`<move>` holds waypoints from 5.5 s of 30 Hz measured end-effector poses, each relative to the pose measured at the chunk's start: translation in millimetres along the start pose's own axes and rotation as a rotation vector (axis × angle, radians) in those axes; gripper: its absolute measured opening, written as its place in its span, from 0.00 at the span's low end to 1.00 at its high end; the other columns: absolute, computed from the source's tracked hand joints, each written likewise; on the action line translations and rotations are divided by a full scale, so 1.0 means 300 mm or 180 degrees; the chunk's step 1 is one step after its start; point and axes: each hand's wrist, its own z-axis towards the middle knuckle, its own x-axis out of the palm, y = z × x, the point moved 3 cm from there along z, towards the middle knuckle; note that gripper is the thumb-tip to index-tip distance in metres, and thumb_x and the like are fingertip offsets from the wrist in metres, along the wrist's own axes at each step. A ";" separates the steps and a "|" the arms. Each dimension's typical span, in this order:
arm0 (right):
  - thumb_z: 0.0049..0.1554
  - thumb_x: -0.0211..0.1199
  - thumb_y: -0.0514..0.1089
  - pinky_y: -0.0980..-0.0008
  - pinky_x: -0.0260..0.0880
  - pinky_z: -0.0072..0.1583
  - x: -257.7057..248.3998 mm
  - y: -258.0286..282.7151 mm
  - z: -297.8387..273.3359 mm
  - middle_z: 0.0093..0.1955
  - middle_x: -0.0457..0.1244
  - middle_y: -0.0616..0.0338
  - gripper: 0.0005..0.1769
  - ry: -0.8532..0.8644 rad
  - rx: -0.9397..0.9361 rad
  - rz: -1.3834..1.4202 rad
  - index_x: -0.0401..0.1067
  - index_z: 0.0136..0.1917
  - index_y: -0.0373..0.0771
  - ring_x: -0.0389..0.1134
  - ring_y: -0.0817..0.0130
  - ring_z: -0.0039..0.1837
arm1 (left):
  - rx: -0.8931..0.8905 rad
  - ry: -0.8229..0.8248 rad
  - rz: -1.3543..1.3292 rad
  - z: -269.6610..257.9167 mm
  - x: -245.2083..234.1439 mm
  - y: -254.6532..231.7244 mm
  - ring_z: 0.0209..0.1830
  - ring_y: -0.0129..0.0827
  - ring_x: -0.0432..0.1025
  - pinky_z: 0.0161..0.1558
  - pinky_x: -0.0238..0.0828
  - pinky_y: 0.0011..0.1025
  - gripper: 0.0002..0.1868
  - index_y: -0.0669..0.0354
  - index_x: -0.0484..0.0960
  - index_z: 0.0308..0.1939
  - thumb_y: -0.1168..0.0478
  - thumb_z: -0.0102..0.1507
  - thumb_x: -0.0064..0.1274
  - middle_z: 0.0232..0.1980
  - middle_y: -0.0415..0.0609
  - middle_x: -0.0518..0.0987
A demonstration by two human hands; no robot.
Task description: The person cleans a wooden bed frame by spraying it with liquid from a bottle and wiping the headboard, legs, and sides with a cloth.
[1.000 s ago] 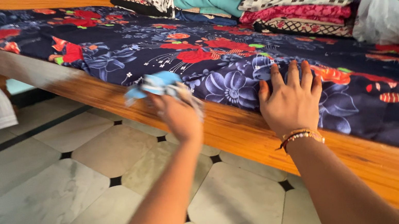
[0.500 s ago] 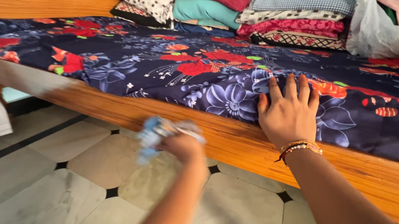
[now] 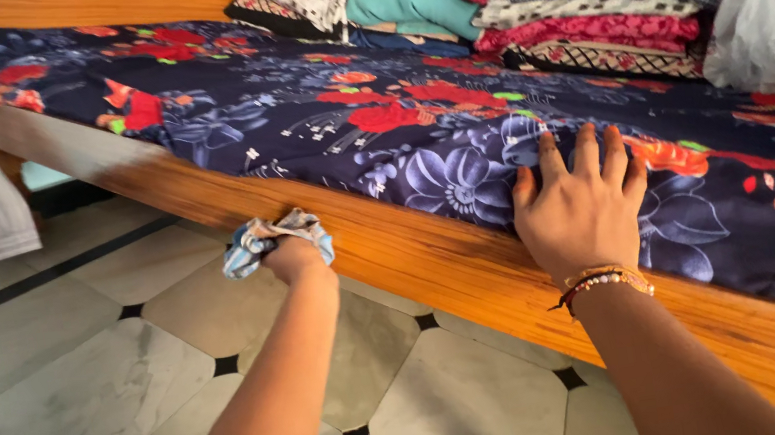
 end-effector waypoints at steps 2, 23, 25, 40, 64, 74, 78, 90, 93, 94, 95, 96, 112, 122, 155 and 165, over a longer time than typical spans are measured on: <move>0.64 0.50 0.58 0.36 0.44 0.73 0.007 0.000 -0.004 0.77 0.56 0.38 0.29 -0.0002 -0.0034 -0.0009 0.71 0.72 0.42 0.49 0.38 0.79 | 0.0342 0.0049 -0.0229 -0.089 0.005 0.077 0.29 0.32 0.73 0.32 0.73 0.34 0.14 0.63 0.70 0.51 0.56 0.69 0.47 0.39 0.50 0.79; 0.63 0.50 0.58 0.35 0.45 0.73 -0.018 0.011 0.002 0.76 0.56 0.39 0.30 -0.0080 0.0041 0.0003 0.70 0.71 0.42 0.49 0.40 0.79 | -0.0483 -0.0145 -0.0443 0.060 0.013 0.227 0.42 0.38 0.77 0.43 0.77 0.37 0.15 0.63 0.71 0.52 0.59 0.68 0.34 0.51 0.56 0.79; 0.62 0.50 0.58 0.35 0.45 0.72 -0.023 0.010 0.003 0.76 0.56 0.39 0.30 -0.0049 0.0045 -0.0027 0.71 0.71 0.42 0.49 0.40 0.78 | -0.0854 -0.0087 -0.0679 0.039 0.019 0.187 0.39 0.37 0.77 0.40 0.77 0.37 0.17 0.64 0.73 0.52 0.57 0.70 0.33 0.50 0.55 0.80; 0.62 0.51 0.58 0.36 0.43 0.73 -0.017 0.009 0.002 0.76 0.56 0.39 0.30 0.0031 0.0081 0.0008 0.70 0.72 0.42 0.48 0.39 0.79 | -0.0876 0.0580 -0.0819 -0.126 -0.001 0.361 0.38 0.35 0.68 0.37 0.66 0.33 0.23 0.57 0.71 0.53 0.42 0.69 0.42 0.43 0.45 0.74; 0.62 0.52 0.42 0.61 0.66 0.61 -0.161 0.060 -0.758 0.65 0.61 0.64 0.20 0.0517 0.3826 0.4692 0.62 0.68 0.49 0.64 0.68 0.63 | -0.1997 0.1442 -0.0683 -0.624 -0.210 0.577 0.39 0.36 0.75 0.39 0.74 0.34 0.17 0.49 0.77 0.42 0.43 0.66 0.44 0.39 0.42 0.81; 0.62 0.54 0.36 0.50 0.73 0.52 0.191 -0.001 -0.637 0.59 0.68 0.46 0.17 0.1511 0.4777 0.5622 0.67 0.65 0.35 0.71 0.53 0.56 | -0.1577 0.2225 0.0472 -0.744 -0.228 0.532 0.42 0.29 0.77 0.45 0.77 0.34 0.13 0.50 0.77 0.46 0.49 0.65 0.51 0.42 0.39 0.82; 0.61 0.53 0.32 0.45 0.76 0.54 0.290 -0.208 -0.696 0.57 0.68 0.44 0.14 0.0757 0.5953 0.6002 0.69 0.61 0.33 0.73 0.49 0.54 | -0.1716 0.2036 0.0299 -0.830 -0.184 0.608 0.42 0.32 0.77 0.41 0.72 0.34 0.09 0.50 0.80 0.46 0.58 0.62 0.55 0.42 0.42 0.82; 0.67 0.48 0.43 0.37 0.74 0.57 0.037 -0.801 -0.870 0.53 0.68 0.49 0.11 -0.0982 0.5803 0.5680 0.67 0.58 0.38 0.72 0.51 0.53 | -0.0493 0.3593 0.3110 -1.070 -0.211 0.847 0.41 0.44 0.73 0.42 0.70 0.40 0.16 0.69 0.81 0.44 0.62 0.56 0.52 0.41 0.59 0.80; 0.66 0.47 0.46 0.43 0.74 0.60 0.010 -0.719 -0.827 0.50 0.67 0.55 0.10 -0.1410 0.5537 0.6219 0.66 0.55 0.43 0.70 0.58 0.50 | 0.0003 0.4290 0.3980 -1.147 -0.260 0.830 0.51 0.54 0.72 0.50 0.70 0.45 0.22 0.60 0.79 0.52 0.58 0.55 0.57 0.56 0.62 0.75; 0.66 0.50 0.49 0.44 0.74 0.57 0.012 -0.660 -0.802 0.48 0.65 0.54 0.12 -0.1253 0.5400 0.6514 0.66 0.54 0.40 0.69 0.58 0.48 | 0.0465 0.4416 0.4379 -1.173 -0.281 0.802 0.57 0.60 0.66 0.54 0.69 0.48 0.28 0.53 0.76 0.58 0.57 0.53 0.61 0.65 0.61 0.65; 0.66 0.54 0.53 0.46 0.74 0.54 0.017 -0.597 -0.775 0.46 0.64 0.54 0.15 -0.1091 0.5249 0.6803 0.66 0.53 0.38 0.68 0.58 0.45 | 0.0947 0.4524 0.4770 -1.200 -0.300 0.773 0.62 0.66 0.61 0.59 0.67 0.51 0.37 0.45 0.73 0.64 0.57 0.51 0.65 0.74 0.58 0.56; 0.64 0.51 0.57 0.43 0.72 0.53 0.028 -0.533 -0.762 0.46 0.64 0.52 0.20 -0.0763 0.5465 0.6602 0.66 0.53 0.37 0.68 0.56 0.45 | 0.1267 0.4529 0.4830 -1.222 -0.325 0.739 0.62 0.68 0.60 0.58 0.67 0.52 0.38 0.48 0.72 0.66 0.55 0.52 0.66 0.75 0.60 0.56; 0.52 0.49 0.45 0.50 0.65 0.45 -0.314 -1.444 -1.066 0.39 0.58 0.61 0.04 -0.3734 0.4097 0.6062 0.64 0.40 0.46 0.60 0.62 0.40 | 0.2613 0.3773 0.5024 -1.059 -0.288 0.575 0.49 0.51 0.78 0.47 0.74 0.46 0.08 0.47 0.84 0.43 0.54 0.65 0.52 0.46 0.51 0.84; 0.59 0.41 0.48 0.51 0.69 0.60 -0.234 -1.148 -1.033 0.61 0.65 0.53 0.22 -0.2964 0.4631 0.6451 0.67 0.60 0.40 0.67 0.54 0.60 | 0.2422 0.3925 0.6452 -1.146 -0.271 0.500 0.54 0.43 0.78 0.52 0.76 0.43 0.18 0.46 0.78 0.51 0.42 0.64 0.54 0.49 0.45 0.84; 0.58 0.51 0.37 0.59 0.74 0.47 -0.495 -1.012 -1.115 0.48 0.69 0.50 0.18 0.1604 0.4240 0.3736 0.78 0.54 0.28 0.71 0.62 0.46 | -0.2455 0.4224 0.2652 -1.732 -0.533 1.018 0.35 0.42 0.76 0.27 0.77 0.40 0.26 0.46 0.66 0.61 0.54 0.61 0.56 0.46 0.53 0.79; 0.48 0.59 0.33 0.63 0.74 0.55 -0.426 -1.467 -1.088 0.67 0.64 0.44 0.22 0.2472 0.1036 0.1377 0.77 0.57 0.34 0.73 0.56 0.57 | -0.2246 0.4461 0.1733 -1.924 -0.342 1.370 0.31 0.35 0.76 0.19 0.70 0.33 0.26 0.51 0.66 0.64 0.66 0.60 0.47 0.44 0.50 0.78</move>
